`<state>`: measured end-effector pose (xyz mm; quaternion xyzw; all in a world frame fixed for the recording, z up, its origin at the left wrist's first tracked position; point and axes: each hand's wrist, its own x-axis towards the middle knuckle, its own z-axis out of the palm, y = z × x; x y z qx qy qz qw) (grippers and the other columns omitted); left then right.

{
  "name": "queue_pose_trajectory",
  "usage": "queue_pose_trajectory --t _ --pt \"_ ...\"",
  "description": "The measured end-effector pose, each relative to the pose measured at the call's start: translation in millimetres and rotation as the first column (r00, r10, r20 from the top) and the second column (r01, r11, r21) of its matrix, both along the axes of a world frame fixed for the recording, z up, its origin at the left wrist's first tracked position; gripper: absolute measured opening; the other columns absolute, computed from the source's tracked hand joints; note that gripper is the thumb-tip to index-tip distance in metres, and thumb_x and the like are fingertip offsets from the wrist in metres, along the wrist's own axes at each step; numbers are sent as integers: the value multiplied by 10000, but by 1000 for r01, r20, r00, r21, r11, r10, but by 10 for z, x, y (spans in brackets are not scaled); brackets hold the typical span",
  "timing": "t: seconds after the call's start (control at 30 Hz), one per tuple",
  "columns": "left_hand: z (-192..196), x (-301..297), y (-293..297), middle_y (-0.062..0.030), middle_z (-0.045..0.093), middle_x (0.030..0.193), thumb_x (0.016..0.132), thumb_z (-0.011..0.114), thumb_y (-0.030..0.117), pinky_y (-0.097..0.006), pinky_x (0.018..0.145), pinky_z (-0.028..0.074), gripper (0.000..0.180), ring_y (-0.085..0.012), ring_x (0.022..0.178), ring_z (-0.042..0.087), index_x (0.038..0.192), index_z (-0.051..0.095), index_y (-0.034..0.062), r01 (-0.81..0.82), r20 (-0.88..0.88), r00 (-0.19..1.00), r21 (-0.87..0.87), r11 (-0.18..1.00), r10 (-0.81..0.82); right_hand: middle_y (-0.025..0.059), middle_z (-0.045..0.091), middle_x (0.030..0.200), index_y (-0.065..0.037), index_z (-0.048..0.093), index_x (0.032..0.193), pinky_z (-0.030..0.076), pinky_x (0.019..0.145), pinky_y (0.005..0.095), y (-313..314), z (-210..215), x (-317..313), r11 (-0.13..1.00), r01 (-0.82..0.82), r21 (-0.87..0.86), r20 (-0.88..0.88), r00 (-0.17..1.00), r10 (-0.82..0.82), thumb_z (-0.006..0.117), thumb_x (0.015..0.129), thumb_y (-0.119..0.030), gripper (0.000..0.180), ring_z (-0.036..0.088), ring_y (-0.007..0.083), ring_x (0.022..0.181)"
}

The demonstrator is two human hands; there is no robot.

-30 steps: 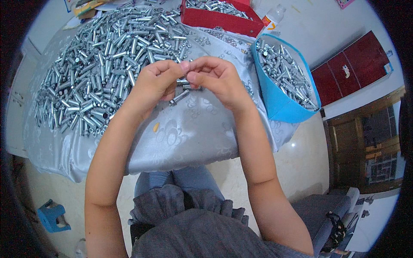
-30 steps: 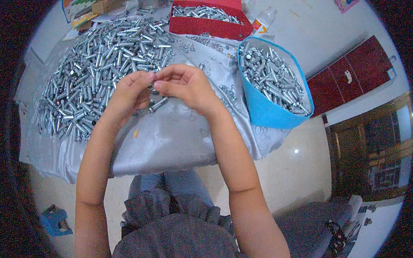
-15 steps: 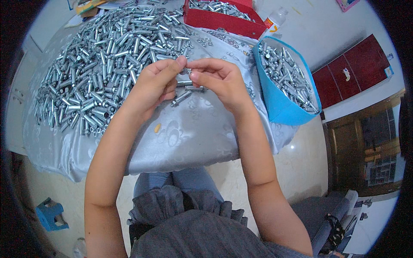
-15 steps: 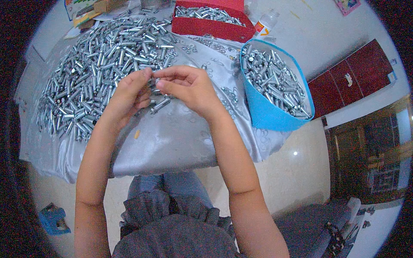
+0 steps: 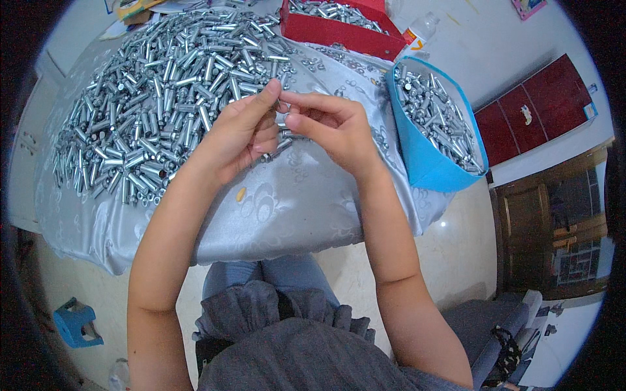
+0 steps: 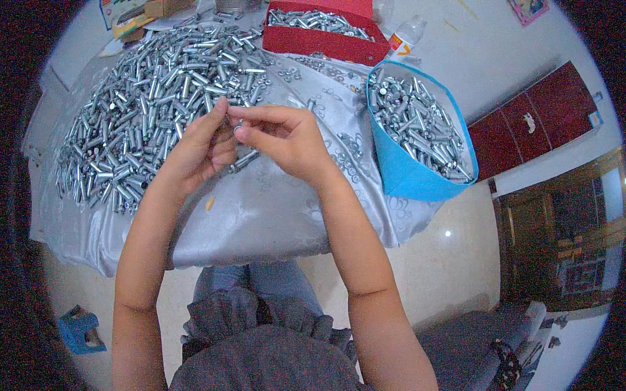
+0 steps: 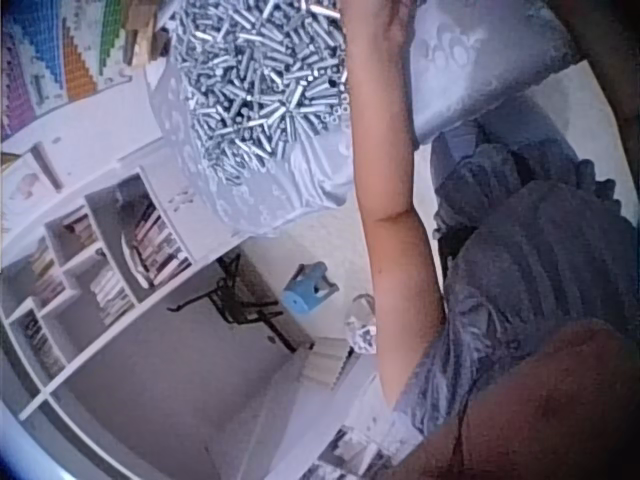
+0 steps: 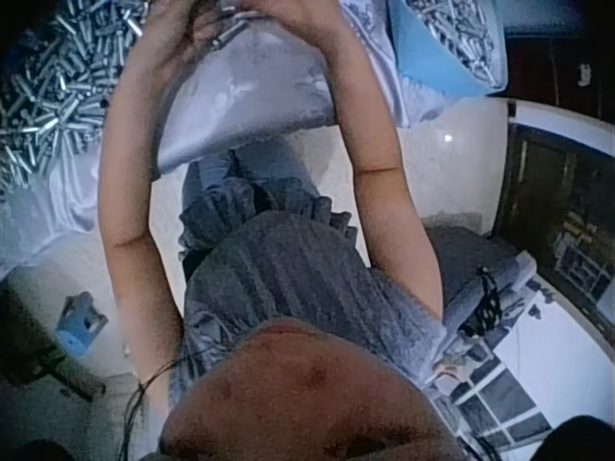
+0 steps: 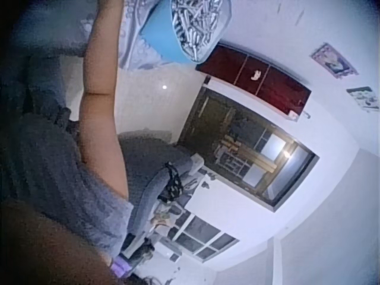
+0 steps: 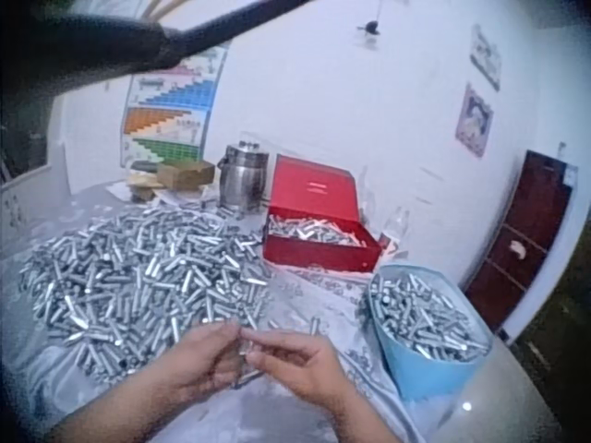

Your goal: The person sits at a table covered with a large pile of metal bolts and washers. They repeatedly pick up a bolt and a washer, thread the washer onto the bolt, and place the assembled unit into a blue plastic container. The person continues this repetitive assembly process throughout the clip.

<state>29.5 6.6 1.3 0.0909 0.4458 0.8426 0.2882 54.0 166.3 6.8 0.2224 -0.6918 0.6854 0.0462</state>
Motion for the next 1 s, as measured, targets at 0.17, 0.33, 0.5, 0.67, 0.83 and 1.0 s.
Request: queue_pose_trajectory --t 0.17,0.33,0.5,0.67,0.83,1.0 --pt "65 32 11 74 266 494 866 495 356 -192 384 213 312 -31 410 231 765 497 61 5 44 999 23 1000 -6 49 612 881 -48 589 1064 428 666 212 10 -77 -43 985 102 142 -283 957 -59 615 755 -53 310 525 80 753" --pt "51 18 1 79 261 483 860 511 314 -191 384 213 277 -29 403 229 758 492 57 14 78 997 64 998 -19 49 603 889 -20 587 1039 436 678 203 13 -11 3 999 6 40 -96 995 -2 614 747 -22 294 528 79 751" --pt "30 14 -5 81 261 470 845 531 283 -184 384 220 249 -27 398 238 738 486 63 61 125 989 143 988 -80 54 593 885 15 573 1013 444 691 195 27 73 25 988 -88 -123 73 993 97 631 730 -4 290 536 79 761" --pt "34 22 -7 80 272 466 829 548 289 -180 385 230 261 -25 395 246 699 476 74 31 153 987 176 984 -58 56 593 884 23 562 1018 450 706 200 63 82 26 989 -106 -99 91 989 116 636 727 -2 301 545 86 778" --pt "-6 12 -10 75 279 467 824 545 273 -187 389 229 252 -33 398 247 685 473 77 81 77 993 95 992 -89 81 596 875 32 560 958 471 716 221 35 61 13 984 -58 -166 97 992 75 626 740 -3 230 576 120 798" --pt "3 57 53 67 282 471 829 530 266 -198 393 227 241 -43 402 247 696 482 72 39 57 998 -3 999 -39 100 605 851 31 557 900 485 714 238 57 37 -21 978 -67 -199 112 990 91 619 748 -3 167 594 141 790"
